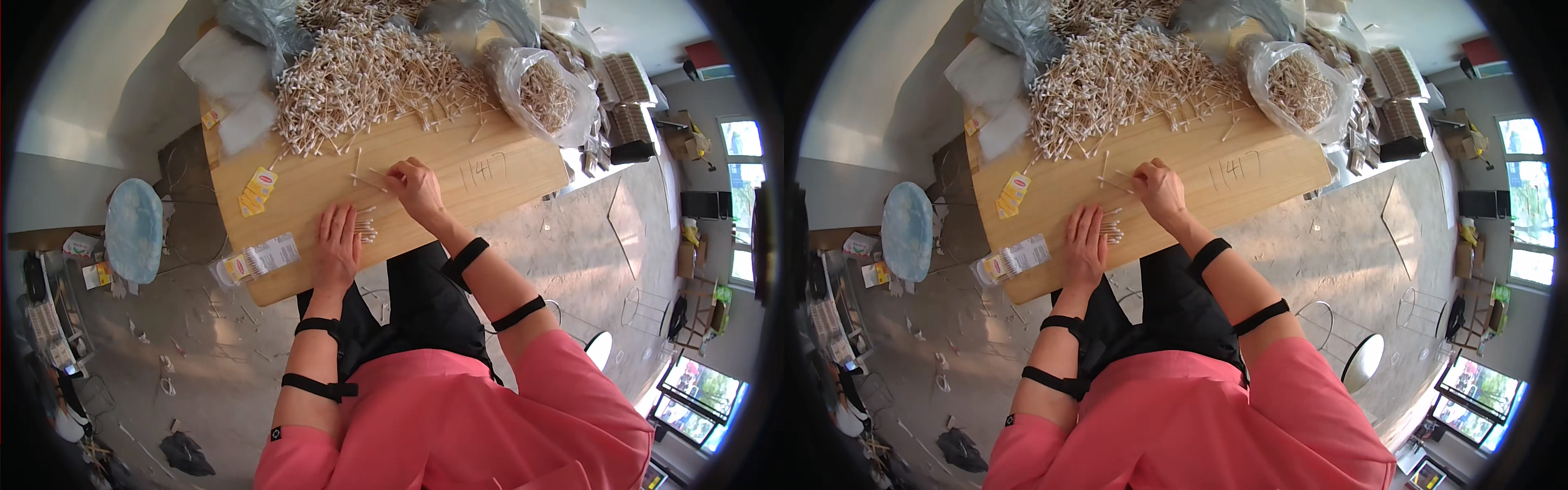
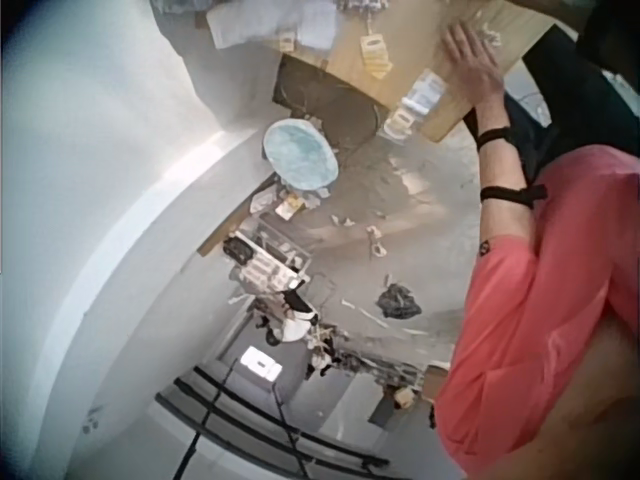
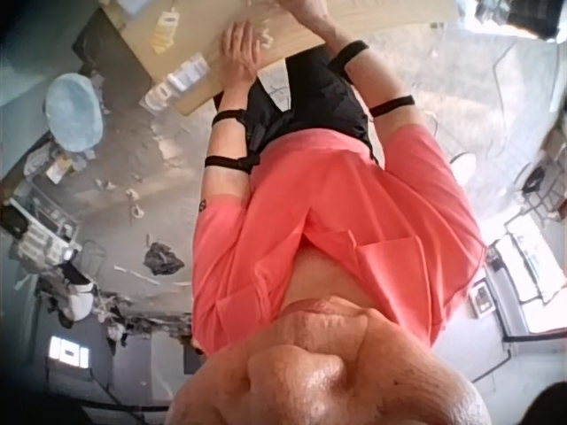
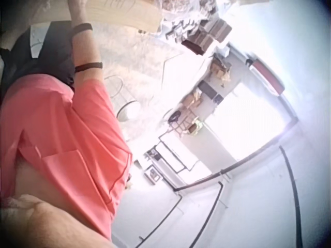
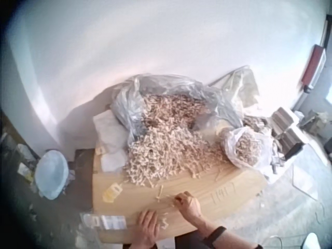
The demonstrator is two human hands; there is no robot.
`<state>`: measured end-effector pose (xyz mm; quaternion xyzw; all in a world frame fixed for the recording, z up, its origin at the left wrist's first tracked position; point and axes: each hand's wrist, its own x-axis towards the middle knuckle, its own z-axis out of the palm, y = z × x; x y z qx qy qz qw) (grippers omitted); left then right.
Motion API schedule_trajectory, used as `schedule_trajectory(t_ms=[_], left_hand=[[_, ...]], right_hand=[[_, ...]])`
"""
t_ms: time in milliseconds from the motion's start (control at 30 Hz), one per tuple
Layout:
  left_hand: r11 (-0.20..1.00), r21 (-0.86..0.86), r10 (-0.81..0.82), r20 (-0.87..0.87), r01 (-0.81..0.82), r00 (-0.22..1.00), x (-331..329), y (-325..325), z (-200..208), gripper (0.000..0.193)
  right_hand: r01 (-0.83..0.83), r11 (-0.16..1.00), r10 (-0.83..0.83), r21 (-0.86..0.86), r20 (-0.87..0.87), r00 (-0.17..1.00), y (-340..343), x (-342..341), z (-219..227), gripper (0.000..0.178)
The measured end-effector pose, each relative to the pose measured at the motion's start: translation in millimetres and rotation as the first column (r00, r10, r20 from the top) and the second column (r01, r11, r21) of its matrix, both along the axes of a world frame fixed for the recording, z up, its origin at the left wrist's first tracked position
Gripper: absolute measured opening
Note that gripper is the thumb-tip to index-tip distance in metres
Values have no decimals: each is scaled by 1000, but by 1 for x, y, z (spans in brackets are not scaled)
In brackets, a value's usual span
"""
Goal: Organizing and placing cotton swabs into plastic packaging on a table.
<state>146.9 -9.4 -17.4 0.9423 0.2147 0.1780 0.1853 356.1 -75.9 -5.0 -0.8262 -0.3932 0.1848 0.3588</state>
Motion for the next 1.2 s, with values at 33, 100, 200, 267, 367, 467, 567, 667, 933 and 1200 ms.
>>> schedule_trajectory(t_ms=[33,100,200,267,367,467,567,667,933,1200], left_hand=[[1000,6,0,-23,0,1000,0,0,1,53],[1000,13,9,-45,-9,999,1,0,2,52],[1000,19,11,-55,-10,998,-1,-1,2,52],[1000,18,6,-69,-5,998,-1,-1,2,53],[1000,-23,-8,-28,7,1000,-1,-2,2,52],[998,61,2,-107,5,994,-2,-1,4,54],[993,118,26,-126,-11,992,-2,-3,5,54],[993,112,37,-156,-20,987,-4,-2,4,54],[997,78,28,-110,-20,994,-1,-1,7,51],[991,-94,106,145,-93,984,-1,-1,1,59]], right_hand=[[51,996,-53,68,17,998,-2,-2,-2,13],[91,986,-97,137,33,995,-3,-6,-3,13],[0,986,-23,165,141,990,-3,-21,-4,13],[-17,990,-1,143,130,991,-2,-29,-4,11],[-35,991,19,132,122,992,1,-37,-5,10],[-102,986,82,134,147,986,-1,-42,-4,9],[-231,969,216,88,154,964,1,-39,1,8],[-331,933,301,144,198,933,23,-32,12,9],[-312,947,281,73,279,918,23,3,-9,8],[-137,988,121,69,198,973,-4,-51,0,10]])
